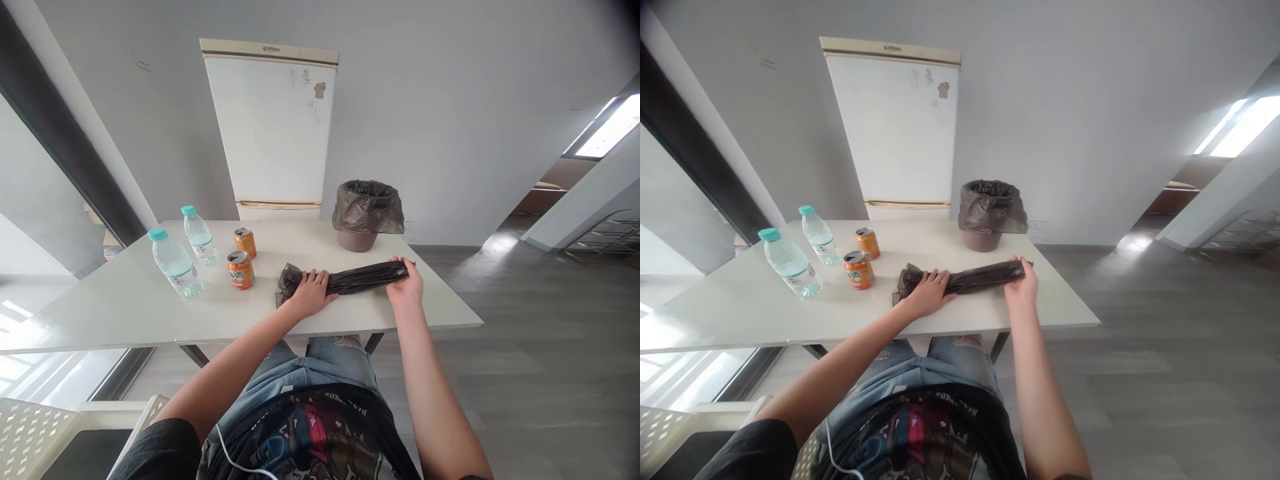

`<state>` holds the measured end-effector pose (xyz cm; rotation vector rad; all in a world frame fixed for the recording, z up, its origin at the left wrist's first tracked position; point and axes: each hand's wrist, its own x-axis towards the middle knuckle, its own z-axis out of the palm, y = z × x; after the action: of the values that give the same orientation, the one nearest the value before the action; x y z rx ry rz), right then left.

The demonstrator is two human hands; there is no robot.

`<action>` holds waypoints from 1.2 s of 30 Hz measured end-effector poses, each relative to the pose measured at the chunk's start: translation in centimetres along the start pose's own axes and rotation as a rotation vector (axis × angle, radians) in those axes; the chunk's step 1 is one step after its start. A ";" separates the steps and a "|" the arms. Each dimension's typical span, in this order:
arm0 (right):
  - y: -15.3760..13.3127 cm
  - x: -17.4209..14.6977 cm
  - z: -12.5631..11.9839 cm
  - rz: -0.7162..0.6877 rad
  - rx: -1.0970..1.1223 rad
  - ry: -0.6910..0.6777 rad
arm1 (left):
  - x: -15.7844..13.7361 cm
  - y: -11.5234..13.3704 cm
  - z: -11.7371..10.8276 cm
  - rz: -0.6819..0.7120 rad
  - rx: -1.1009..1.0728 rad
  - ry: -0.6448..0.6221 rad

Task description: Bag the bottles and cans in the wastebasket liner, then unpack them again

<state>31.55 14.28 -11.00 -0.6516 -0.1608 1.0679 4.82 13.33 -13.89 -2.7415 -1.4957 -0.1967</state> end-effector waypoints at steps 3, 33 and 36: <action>0.4 -0.1 0.5 -0.021 0.001 -0.068 | 0.3 1.5 -1.1 -0.025 0.032 0.027; 0.6 -7.0 3.0 -0.205 0.102 -0.189 | 4.1 4.9 -2.1 0.292 0.047 0.133; -0.6 -5.5 2.8 -0.175 0.079 -0.128 | 3.0 2.8 -2.3 0.319 0.061 0.077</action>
<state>28.12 10.58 -7.46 -0.4887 -0.2804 0.9423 8.56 14.18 -11.16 -2.8345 -1.0100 -0.2424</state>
